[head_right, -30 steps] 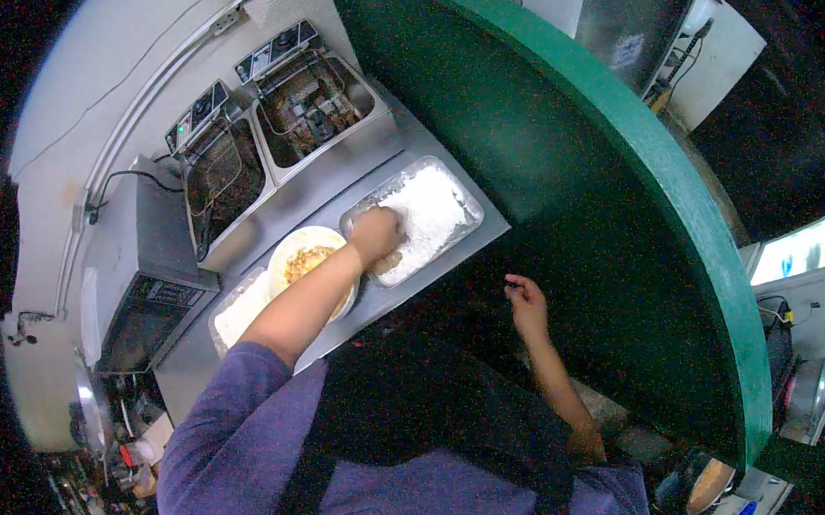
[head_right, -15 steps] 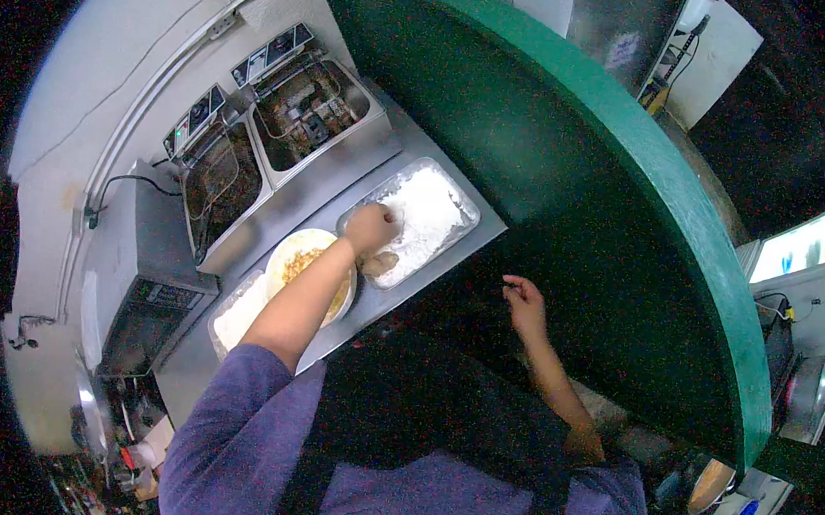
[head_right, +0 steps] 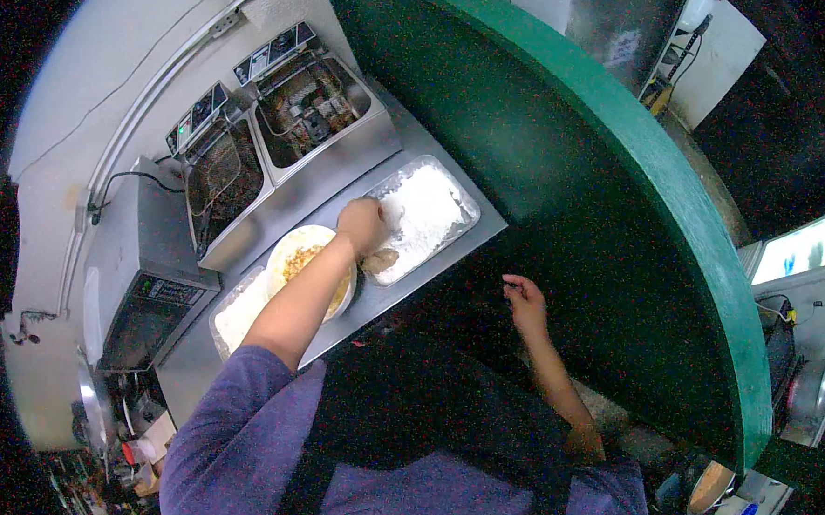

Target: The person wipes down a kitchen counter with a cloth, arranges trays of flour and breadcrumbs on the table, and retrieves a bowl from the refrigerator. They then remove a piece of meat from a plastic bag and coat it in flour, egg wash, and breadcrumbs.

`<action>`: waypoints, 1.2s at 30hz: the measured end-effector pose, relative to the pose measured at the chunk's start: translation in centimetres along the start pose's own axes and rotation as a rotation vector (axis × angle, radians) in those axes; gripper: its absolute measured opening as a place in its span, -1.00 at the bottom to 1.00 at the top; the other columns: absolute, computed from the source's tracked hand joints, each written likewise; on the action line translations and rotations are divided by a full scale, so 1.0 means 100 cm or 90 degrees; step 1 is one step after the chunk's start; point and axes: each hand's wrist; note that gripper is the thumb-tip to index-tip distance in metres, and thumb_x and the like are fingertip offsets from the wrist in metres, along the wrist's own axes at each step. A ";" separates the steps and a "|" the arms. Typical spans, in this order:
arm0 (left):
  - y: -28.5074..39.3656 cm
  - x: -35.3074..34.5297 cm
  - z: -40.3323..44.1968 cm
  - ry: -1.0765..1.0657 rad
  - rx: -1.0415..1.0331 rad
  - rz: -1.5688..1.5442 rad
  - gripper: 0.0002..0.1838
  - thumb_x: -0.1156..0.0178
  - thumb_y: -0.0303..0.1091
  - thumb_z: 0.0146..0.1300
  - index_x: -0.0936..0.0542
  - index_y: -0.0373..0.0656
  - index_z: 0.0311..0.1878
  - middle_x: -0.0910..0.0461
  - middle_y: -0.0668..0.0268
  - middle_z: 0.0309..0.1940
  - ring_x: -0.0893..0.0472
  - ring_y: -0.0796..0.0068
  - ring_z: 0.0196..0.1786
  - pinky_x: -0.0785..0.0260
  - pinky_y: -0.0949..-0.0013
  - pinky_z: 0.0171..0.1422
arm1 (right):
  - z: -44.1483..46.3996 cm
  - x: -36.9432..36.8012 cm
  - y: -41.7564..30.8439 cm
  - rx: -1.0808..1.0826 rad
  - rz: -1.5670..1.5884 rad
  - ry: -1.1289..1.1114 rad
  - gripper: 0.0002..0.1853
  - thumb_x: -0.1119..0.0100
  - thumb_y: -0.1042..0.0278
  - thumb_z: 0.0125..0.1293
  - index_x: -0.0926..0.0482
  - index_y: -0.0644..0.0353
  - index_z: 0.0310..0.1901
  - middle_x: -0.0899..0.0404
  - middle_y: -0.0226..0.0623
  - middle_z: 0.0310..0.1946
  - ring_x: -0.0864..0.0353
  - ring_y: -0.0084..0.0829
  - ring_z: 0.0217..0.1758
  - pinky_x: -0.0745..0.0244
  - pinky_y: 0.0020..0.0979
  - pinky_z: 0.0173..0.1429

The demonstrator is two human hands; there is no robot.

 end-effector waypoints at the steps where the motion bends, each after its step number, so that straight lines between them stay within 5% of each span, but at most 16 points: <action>1: 0.000 0.007 0.003 -0.033 0.007 -0.024 -0.81 -0.14 -0.36 0.05 -0.66 -0.24 -0.36 -0.66 0.04 -0.38 -0.67 0.03 -0.24 -0.52 0.09 -0.07 | 0.001 0.001 0.004 0.006 -0.007 -0.001 -0.76 -0.22 0.43 0.25 -0.64 0.06 -0.04 -0.47 -0.60 -0.46 -0.33 -0.72 -0.45 -0.25 -0.60 -0.38; 10: 0.052 -0.019 -0.012 -0.065 -0.310 0.097 -0.83 -0.08 -0.44 0.07 -0.67 -0.21 -0.47 -0.65 0.05 -0.37 -0.67 0.11 -0.27 -0.51 0.14 -0.12 | 0.001 0.007 0.008 0.035 0.016 -0.030 -0.77 -0.22 0.44 0.24 -0.64 0.07 -0.05 -0.49 -0.59 -0.46 -0.34 -0.71 -0.45 -0.26 -0.59 -0.36; 16: 0.037 -0.006 -0.012 -0.011 -0.281 -0.028 -0.85 -0.10 -0.47 0.04 -0.67 -0.22 -0.44 -0.66 0.04 -0.35 -0.67 0.14 -0.24 -0.52 0.14 -0.12 | -0.001 0.013 0.014 0.024 -0.018 0.001 -0.76 -0.22 0.46 0.23 -0.64 0.07 -0.05 -0.45 -0.60 -0.49 -0.33 -0.71 -0.45 -0.25 -0.59 -0.36; 22: 0.052 0.000 -0.043 -0.096 -0.349 0.058 -0.85 -0.09 -0.47 0.03 -0.65 -0.24 -0.46 -0.63 0.00 -0.40 -0.65 0.05 -0.26 -0.50 0.11 -0.10 | -0.004 0.015 0.011 0.020 -0.009 0.016 -0.78 -0.20 0.42 0.25 -0.63 0.08 -0.06 -0.44 -0.59 -0.48 -0.30 -0.72 -0.49 -0.21 -0.61 -0.40; 29: 0.040 0.015 -0.035 -0.122 -0.175 -0.171 -0.83 -0.18 -0.43 0.04 -0.70 -0.22 -0.31 -0.67 0.00 -0.31 -0.66 0.03 -0.21 -0.50 0.14 -0.06 | -0.001 0.010 0.012 0.037 0.007 -0.020 -0.79 -0.18 0.43 0.28 -0.63 0.08 -0.05 -0.46 -0.59 -0.47 -0.29 -0.72 -0.50 -0.19 -0.61 -0.42; 34: 0.015 0.007 -0.025 -0.129 0.107 -0.500 -0.86 -0.38 -0.41 0.03 -0.75 -0.15 -0.30 -0.72 0.21 -0.42 -0.64 0.55 -0.36 -0.48 0.40 -0.22 | -0.001 0.007 0.001 -0.028 0.020 -0.033 -0.78 -0.19 0.44 0.27 -0.64 0.05 -0.05 -0.45 -0.61 -0.48 -0.30 -0.72 -0.49 -0.20 -0.60 -0.41; 36: 0.019 0.010 -0.034 -0.143 0.121 -0.478 -0.87 -0.40 -0.39 0.00 -0.75 -0.12 -0.32 -0.72 0.19 -0.41 -0.67 0.44 -0.35 -0.49 0.39 -0.18 | 0.000 0.001 -0.002 0.001 0.007 -0.033 -0.78 -0.19 0.44 0.27 -0.64 0.06 -0.04 -0.46 -0.61 -0.48 -0.30 -0.72 -0.49 -0.19 -0.60 -0.41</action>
Point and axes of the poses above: each hand's wrist, its own z-axis towards the middle knuckle, its own x-axis out of the back of the hand, y = z × x
